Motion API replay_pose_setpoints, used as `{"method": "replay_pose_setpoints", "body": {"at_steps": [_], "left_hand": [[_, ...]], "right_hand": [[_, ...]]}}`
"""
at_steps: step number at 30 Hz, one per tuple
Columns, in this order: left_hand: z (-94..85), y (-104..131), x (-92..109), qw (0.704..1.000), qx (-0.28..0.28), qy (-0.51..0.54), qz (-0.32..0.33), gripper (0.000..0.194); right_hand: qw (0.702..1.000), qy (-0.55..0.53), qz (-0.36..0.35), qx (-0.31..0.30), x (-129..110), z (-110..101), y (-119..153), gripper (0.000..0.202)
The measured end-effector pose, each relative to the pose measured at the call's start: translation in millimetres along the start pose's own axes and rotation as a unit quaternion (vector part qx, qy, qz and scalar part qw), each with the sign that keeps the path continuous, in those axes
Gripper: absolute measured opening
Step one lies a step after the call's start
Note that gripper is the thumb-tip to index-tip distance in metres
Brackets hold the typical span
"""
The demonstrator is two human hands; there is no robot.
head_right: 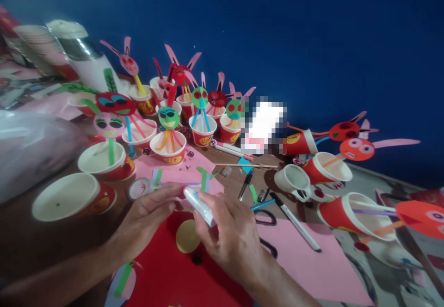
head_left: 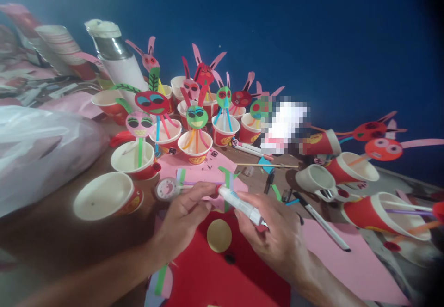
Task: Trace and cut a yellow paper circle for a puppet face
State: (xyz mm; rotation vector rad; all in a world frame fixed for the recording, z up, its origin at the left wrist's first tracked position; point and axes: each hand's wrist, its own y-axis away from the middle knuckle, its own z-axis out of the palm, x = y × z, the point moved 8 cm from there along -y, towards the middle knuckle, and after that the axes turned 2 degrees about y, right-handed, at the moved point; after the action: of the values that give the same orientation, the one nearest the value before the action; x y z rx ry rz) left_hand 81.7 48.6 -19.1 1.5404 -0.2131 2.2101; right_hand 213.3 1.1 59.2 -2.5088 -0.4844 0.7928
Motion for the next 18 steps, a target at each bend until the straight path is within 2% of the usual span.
{"method": "replay_pose_setpoints", "body": {"at_steps": [6, 11, 18], "left_hand": [[2.8, 1.1, 4.9, 0.999, -0.006, -0.04, 0.022, 0.028], [5.5, 1.0, 4.9, 0.997, -0.031, -0.064, 0.022, 0.032], [3.1, 0.6, -2.5, 0.999, -0.031, -0.006, -0.007, 0.025]], "right_hand": [[1.0, -0.004, -0.015, -0.009, -2.4, 1.7, 2.5, 0.03], [1.0, -0.003, 0.004, -0.018, -0.5, 2.0, 3.1, 0.03], [0.999, 0.038, -0.006, -0.018, -1.9, 1.8, 2.4, 0.026]]}}
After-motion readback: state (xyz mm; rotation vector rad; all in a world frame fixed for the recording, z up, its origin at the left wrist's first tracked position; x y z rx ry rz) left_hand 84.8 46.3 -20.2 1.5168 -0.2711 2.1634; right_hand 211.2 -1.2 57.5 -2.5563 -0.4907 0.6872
